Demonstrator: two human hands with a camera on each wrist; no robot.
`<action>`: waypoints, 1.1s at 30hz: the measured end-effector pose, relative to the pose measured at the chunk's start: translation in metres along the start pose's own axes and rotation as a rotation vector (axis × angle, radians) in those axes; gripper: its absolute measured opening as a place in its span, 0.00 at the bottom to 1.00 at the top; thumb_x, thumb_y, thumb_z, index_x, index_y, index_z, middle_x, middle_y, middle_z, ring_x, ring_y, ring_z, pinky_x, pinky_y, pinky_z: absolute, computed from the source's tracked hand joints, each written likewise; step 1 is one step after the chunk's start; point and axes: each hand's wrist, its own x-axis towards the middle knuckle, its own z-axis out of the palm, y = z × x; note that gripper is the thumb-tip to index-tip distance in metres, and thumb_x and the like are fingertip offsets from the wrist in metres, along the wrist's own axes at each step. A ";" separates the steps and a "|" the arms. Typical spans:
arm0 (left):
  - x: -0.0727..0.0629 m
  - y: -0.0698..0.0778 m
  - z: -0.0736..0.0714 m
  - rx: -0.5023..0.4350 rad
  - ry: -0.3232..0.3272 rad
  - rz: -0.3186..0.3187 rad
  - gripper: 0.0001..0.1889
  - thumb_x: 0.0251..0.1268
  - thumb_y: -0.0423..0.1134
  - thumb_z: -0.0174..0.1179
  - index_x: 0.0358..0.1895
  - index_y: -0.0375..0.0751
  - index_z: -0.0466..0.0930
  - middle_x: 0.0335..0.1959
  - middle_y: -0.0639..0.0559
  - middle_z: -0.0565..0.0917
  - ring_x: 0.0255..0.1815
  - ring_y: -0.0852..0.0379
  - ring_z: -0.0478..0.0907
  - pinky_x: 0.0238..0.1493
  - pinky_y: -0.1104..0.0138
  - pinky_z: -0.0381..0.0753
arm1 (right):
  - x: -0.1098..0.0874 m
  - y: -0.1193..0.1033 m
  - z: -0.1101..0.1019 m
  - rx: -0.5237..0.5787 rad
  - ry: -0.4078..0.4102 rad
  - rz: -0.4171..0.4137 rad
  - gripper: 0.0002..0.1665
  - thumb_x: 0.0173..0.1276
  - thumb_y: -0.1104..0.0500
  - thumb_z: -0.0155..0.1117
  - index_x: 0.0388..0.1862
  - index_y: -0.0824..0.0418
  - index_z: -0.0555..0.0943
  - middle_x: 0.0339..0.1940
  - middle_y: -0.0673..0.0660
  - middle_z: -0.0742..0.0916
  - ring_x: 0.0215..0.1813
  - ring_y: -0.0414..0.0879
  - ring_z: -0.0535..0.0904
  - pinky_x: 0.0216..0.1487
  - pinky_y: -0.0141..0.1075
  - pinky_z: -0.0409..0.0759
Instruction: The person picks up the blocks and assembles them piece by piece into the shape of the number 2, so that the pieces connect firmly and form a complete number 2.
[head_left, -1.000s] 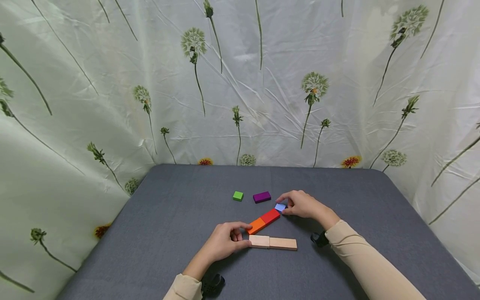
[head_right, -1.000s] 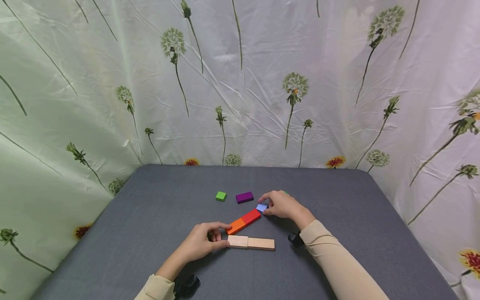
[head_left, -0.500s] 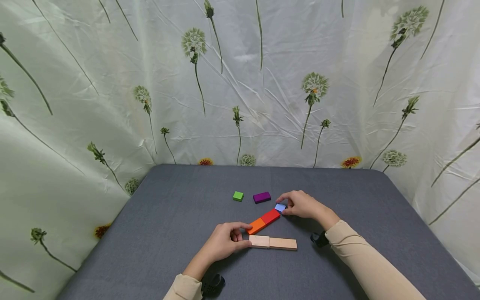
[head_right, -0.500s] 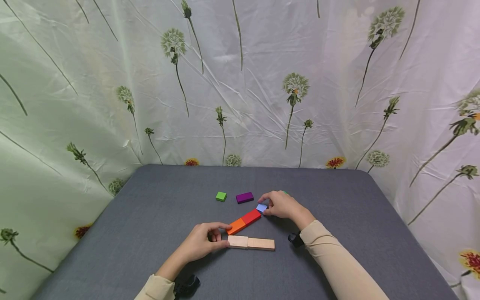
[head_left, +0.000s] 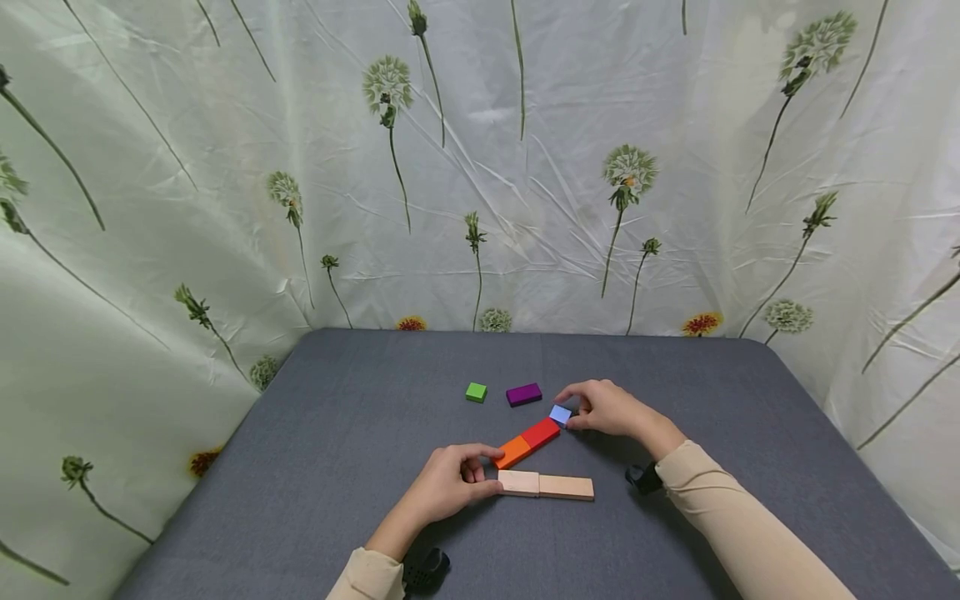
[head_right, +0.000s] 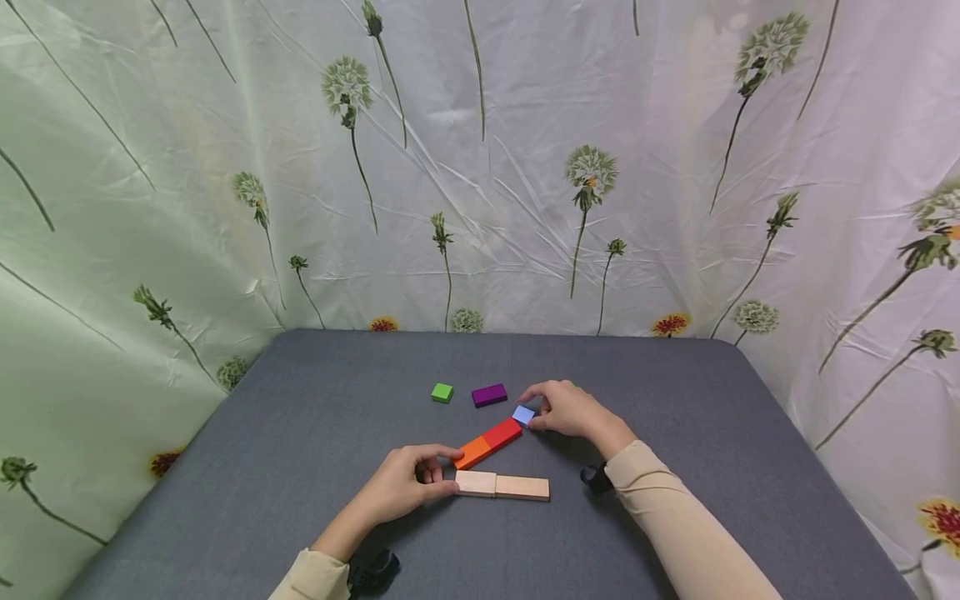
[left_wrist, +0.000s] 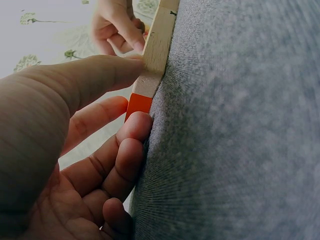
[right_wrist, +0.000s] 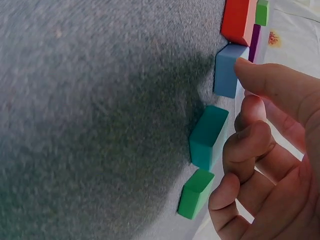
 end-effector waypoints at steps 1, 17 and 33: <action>0.000 0.000 0.000 0.000 -0.001 0.000 0.20 0.65 0.43 0.78 0.59 0.49 0.89 0.27 0.61 0.80 0.25 0.65 0.71 0.26 0.71 0.69 | 0.000 0.001 -0.001 0.000 0.002 0.001 0.21 0.73 0.61 0.74 0.63 0.59 0.87 0.24 0.49 0.77 0.26 0.41 0.70 0.30 0.33 0.68; -0.001 0.000 -0.001 -0.008 -0.004 -0.004 0.20 0.65 0.43 0.78 0.59 0.49 0.89 0.27 0.60 0.80 0.25 0.65 0.71 0.26 0.72 0.69 | -0.007 0.016 -0.013 -0.023 0.042 0.046 0.21 0.72 0.59 0.75 0.62 0.61 0.87 0.25 0.49 0.78 0.28 0.41 0.71 0.31 0.34 0.68; 0.000 0.000 0.000 -0.013 -0.003 -0.003 0.20 0.64 0.42 0.78 0.59 0.49 0.89 0.27 0.60 0.80 0.25 0.65 0.71 0.26 0.72 0.69 | -0.013 0.027 -0.017 -0.020 0.063 0.090 0.18 0.72 0.59 0.75 0.58 0.62 0.87 0.25 0.50 0.79 0.28 0.42 0.72 0.31 0.36 0.68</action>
